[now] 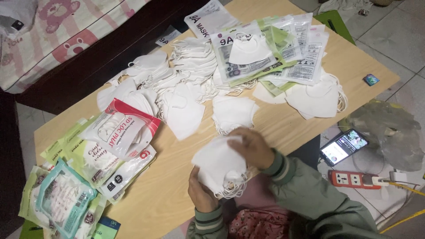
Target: Sorting and stacking white face masks from a pile on a table into neat stacks.
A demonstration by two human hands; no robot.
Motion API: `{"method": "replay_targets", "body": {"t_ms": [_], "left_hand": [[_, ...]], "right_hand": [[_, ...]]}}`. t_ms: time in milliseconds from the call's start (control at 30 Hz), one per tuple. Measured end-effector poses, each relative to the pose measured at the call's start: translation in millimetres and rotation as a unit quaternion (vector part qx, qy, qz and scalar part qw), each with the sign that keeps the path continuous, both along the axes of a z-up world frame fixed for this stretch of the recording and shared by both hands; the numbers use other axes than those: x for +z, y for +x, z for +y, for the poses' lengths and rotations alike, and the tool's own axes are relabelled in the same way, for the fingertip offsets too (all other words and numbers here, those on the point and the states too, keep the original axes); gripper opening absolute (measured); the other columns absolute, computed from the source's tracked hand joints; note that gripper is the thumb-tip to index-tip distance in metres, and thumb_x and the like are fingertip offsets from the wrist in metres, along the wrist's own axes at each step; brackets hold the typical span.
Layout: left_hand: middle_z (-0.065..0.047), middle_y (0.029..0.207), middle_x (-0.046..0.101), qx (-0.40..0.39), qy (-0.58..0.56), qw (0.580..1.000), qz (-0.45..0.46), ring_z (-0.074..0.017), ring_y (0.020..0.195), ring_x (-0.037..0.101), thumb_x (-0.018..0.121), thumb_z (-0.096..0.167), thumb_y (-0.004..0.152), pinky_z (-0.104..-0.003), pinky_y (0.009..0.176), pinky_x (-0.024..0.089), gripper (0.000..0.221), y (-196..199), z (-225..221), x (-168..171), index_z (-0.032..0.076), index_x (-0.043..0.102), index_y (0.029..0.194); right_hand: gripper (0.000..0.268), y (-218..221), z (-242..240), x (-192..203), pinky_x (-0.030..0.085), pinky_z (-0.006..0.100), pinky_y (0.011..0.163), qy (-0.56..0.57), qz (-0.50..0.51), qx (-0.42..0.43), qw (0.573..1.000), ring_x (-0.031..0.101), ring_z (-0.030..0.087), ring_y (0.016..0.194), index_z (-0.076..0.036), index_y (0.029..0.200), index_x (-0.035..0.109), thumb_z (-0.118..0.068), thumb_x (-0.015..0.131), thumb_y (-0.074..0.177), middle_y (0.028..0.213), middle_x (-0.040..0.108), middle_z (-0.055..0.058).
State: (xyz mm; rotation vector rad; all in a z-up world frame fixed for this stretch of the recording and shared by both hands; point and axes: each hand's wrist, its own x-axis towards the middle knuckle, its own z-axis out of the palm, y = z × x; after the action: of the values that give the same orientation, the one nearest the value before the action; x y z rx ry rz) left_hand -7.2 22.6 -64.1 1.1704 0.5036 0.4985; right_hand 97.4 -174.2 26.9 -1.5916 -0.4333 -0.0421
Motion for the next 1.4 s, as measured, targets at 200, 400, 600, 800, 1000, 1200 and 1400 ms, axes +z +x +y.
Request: {"method": "replay_targets", "body": {"t_ms": [200, 400, 600, 800, 1000, 1200, 1400], "left_hand": [[-0.016, 0.123, 0.077, -0.019, 0.090, 0.988, 0.121, -0.0287, 0.115, 0.072, 0.063, 0.026, 0.094, -0.042, 0.096, 0.063, 0.042, 2, -15, 59, 0.001, 0.072, 0.127], [-0.017, 0.123, 0.076, -0.030, 0.049, 0.996, 0.074, -0.0290, 0.113, 0.071, 0.061, 0.023, 0.096, -0.043, 0.094, 0.061, 0.039, 3, -12, 51, -0.001, 0.071, 0.126], [-0.017, 0.126, 0.074, -0.026, 0.063, 0.996, 0.062, -0.0310, 0.117, 0.070, 0.062, 0.025, 0.095, -0.044, 0.096, 0.061, 0.042, 4, -14, 65, 0.002, 0.067, 0.130], [-0.009, 0.170, 0.029, 0.020, 0.186, 0.982, 0.015, -0.0242, 0.159, 0.022, 0.063, 0.013, 0.093, -0.048, 0.128, 0.010, 0.075, 4, -16, 55, 0.012, 0.029, 0.160], [-0.007, 0.121, 0.079, -0.006, 0.214, 0.973, 0.090, -0.0199, 0.110, 0.073, 0.062, 0.028, 0.097, -0.034, 0.089, 0.058, 0.031, 0, -11, 51, 0.011, 0.080, 0.115], [-0.006, 0.103, 0.083, -0.006, 0.176, 0.975, 0.135, -0.0066, 0.053, 0.045, 0.064, 0.032, 0.095, -0.027, 0.058, 0.047, 0.033, 1, -11, 52, 0.012, 0.081, 0.116], [-0.007, 0.103, 0.083, 0.013, 0.160, 0.978, 0.132, -0.0068, 0.054, 0.046, 0.065, 0.025, 0.095, -0.026, 0.060, 0.048, 0.029, 2, -13, 49, 0.010, 0.082, 0.114]], "right_hand": [[0.040, -3, 11, 4, 0.063, 0.040, 0.094, -0.117, 0.036, 0.015, 0.992, 0.074, 0.025, 0.106, -0.011, 0.120, 0.071, -0.040, 0.065, 0.094, 0.113, 0.076, 0.011], [0.069, 84, -29, -18, 0.044, 0.057, 0.100, -0.413, -0.104, -0.214, 0.879, 0.053, 0.046, 0.123, -0.005, 0.144, 0.057, -0.045, 0.073, 0.089, 0.141, 0.060, 0.024], [0.075, 105, -34, -36, 0.046, 0.054, 0.092, -0.455, 0.006, -0.213, 0.865, 0.058, 0.043, 0.115, -0.021, 0.145, 0.058, -0.052, 0.077, 0.078, 0.123, 0.070, 0.013], [0.017, 109, -37, -58, 0.047, 0.048, 0.082, -0.419, -0.024, -0.230, 0.878, 0.065, 0.028, 0.095, -0.028, 0.099, 0.079, -0.031, 0.070, 0.086, 0.086, 0.075, -0.010], [0.055, 110, -43, -63, 0.048, 0.060, 0.087, -0.433, -0.097, -0.265, 0.856, 0.057, 0.043, 0.116, -0.017, 0.129, 0.068, -0.045, 0.076, 0.082, 0.134, 0.065, 0.015], [0.050, 106, -40, -68, 0.045, 0.054, 0.088, -0.424, -0.101, -0.276, 0.857, 0.060, 0.041, 0.110, -0.018, 0.129, 0.071, -0.044, 0.074, 0.087, 0.121, 0.072, 0.014], [0.025, 94, -33, -39, 0.041, 0.052, 0.092, -0.436, -0.165, -0.298, 0.833, 0.061, 0.034, 0.104, -0.022, 0.114, 0.075, -0.020, 0.065, 0.091, 0.101, 0.075, 0.005]]}}
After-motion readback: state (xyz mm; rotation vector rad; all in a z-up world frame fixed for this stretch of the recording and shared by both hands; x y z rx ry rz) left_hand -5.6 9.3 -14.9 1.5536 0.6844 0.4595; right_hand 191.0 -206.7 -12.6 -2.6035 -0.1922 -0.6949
